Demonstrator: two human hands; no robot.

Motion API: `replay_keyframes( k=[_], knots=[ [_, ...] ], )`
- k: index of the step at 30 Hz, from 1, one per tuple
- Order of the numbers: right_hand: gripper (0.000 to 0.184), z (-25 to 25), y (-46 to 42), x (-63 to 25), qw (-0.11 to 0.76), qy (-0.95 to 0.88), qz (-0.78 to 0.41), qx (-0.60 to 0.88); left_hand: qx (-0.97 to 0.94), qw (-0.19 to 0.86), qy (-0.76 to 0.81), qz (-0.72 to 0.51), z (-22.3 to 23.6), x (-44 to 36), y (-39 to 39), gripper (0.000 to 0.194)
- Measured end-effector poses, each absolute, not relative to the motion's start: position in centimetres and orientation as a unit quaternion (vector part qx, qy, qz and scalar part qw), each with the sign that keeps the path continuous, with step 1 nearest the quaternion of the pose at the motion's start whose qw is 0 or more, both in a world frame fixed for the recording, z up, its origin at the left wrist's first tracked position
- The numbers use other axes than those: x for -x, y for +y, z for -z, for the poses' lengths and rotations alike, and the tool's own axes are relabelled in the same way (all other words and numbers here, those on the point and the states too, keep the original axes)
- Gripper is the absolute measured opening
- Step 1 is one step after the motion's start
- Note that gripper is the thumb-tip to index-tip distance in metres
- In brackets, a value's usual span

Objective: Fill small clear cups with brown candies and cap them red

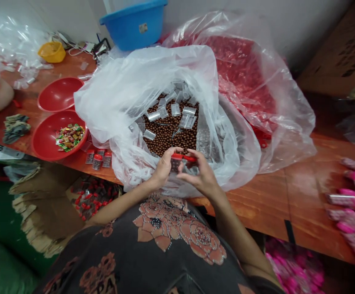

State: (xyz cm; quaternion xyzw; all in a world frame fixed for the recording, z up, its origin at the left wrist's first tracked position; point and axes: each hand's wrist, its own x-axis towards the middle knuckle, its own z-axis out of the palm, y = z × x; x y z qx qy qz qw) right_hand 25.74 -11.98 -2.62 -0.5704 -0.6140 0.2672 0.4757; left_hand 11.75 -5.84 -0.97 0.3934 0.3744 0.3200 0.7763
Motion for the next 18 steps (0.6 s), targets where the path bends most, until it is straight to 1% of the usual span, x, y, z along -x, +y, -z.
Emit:
replay_keyframes(
  k=[3,5,7,8,9,11,14,16,18],
  knots=[
    [0.032,2.8,-12.0,-26.1,0.562,-0.435,-0.38,0.593,-0.382,0.799,0.365,-0.287,0.4,-11.3,-5.5,0.046],
    [0.028,2.9,-11.9,-25.8,0.592,-0.367,-0.397,0.597,-0.39,0.805,0.358,-0.266,0.4,-11.3,-5.5,0.048],
    [0.027,2.8,-11.8,-25.2,0.616,-0.352,-0.358,0.606,-0.41,0.804,0.352,-0.248,0.7,-11.4,-5.6,0.047],
    [0.027,2.7,-11.8,-25.0,0.615,-0.374,-0.333,0.609,-0.419,0.802,0.352,-0.241,0.8,-11.5,-5.7,0.048],
    [0.028,2.5,-11.7,-24.8,0.598,-0.418,-0.308,0.61,-0.424,0.8,0.354,-0.235,0.9,-11.6,-5.7,0.051],
    [0.035,2.1,-11.7,-24.6,0.529,-0.543,-0.253,0.6,-0.424,0.798,0.363,-0.228,1.0,-11.8,-5.7,0.061],
    [0.06,1.6,-11.6,-24.8,0.434,-0.686,-0.157,0.563,-0.414,0.802,0.376,-0.207,0.7,-11.7,-5.5,0.072],
    [0.069,1.4,-11.6,-25.0,0.402,-0.728,-0.111,0.544,-0.41,0.804,0.382,-0.199,0.5,-11.6,-5.4,0.07],
    [0.071,1.3,-11.5,-25.1,0.371,-0.751,-0.082,0.541,-0.402,0.802,0.386,-0.216,0.5,-11.6,-5.3,0.063]
  ],
)
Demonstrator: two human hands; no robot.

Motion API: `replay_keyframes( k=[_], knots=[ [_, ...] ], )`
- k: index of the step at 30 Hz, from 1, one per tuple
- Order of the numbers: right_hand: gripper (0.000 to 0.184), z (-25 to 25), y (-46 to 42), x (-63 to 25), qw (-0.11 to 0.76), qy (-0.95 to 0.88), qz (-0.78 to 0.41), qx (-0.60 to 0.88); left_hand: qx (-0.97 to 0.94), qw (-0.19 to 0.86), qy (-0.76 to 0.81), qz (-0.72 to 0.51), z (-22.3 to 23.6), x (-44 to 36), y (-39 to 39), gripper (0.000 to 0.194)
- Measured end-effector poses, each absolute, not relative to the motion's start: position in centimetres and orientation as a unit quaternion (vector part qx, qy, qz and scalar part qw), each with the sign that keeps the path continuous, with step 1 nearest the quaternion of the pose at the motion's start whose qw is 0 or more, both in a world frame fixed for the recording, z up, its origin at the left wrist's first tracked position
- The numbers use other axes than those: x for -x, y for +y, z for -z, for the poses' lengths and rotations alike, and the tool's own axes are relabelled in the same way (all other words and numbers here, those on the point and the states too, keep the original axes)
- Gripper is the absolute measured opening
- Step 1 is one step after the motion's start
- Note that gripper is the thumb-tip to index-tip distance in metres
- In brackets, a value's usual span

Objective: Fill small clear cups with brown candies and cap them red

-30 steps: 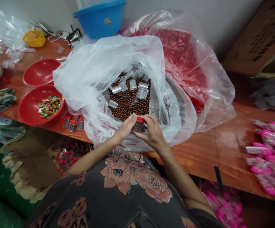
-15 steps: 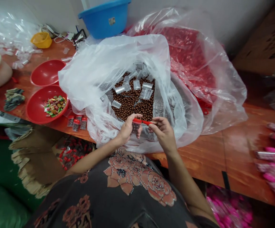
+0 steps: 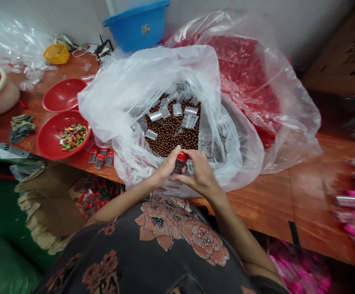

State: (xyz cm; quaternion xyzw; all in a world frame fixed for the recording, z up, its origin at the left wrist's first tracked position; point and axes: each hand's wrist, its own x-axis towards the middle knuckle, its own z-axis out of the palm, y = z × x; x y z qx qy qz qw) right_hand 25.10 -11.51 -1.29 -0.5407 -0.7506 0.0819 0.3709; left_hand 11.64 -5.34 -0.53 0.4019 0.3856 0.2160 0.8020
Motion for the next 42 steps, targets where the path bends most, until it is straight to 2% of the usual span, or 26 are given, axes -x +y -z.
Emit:
replay_keyframes(
  k=[5,12,16,19,23,26,30,33,35,42],
  knots=[
    [0.071,1.2,-11.0,-25.1,0.314,-0.783,-0.029,0.536,-0.355,0.822,0.368,-0.25,1.1,-11.7,-5.4,0.047],
    [0.066,2.4,-10.7,-25.1,0.326,-0.81,-0.021,0.487,-0.362,0.813,0.365,-0.274,1.7,-11.1,-6.7,0.037],
    [0.074,3.0,-11.2,-23.9,0.311,-0.825,0.0,0.471,-0.405,0.776,0.37,-0.312,1.6,-9.3,-7.8,0.036],
    [0.085,3.2,-11.2,-23.1,0.298,-0.831,-0.011,0.471,-0.492,0.675,0.396,-0.381,1.6,-5.9,-7.1,0.041],
    [0.084,3.9,-11.2,-22.5,0.334,-0.802,-0.031,0.494,-0.524,0.374,0.588,-0.489,2.5,1.8,-4.3,0.04],
    [0.08,4.7,-11.3,-22.4,0.345,-0.797,-0.043,0.494,-0.536,0.19,0.709,-0.416,3.9,7.2,-1.7,0.035],
    [0.076,5.6,-11.5,-22.3,0.341,-0.805,-0.062,0.482,-0.582,0.073,0.791,-0.174,5.6,10.1,0.7,0.039],
    [0.072,5.8,-11.7,-22.3,0.342,-0.804,-0.07,0.482,-0.588,0.048,0.805,-0.06,6.2,10.2,0.9,0.05],
    [0.071,5.8,-11.8,-22.4,0.342,-0.803,-0.068,0.483,-0.603,0.045,0.796,-0.031,6.3,10.5,0.5,0.049],
    [0.071,6.6,-12.2,-22.5,0.33,-0.812,-0.059,0.478,-0.612,0.021,0.789,-0.054,5.8,16.0,-3.9,0.04]
  ],
)
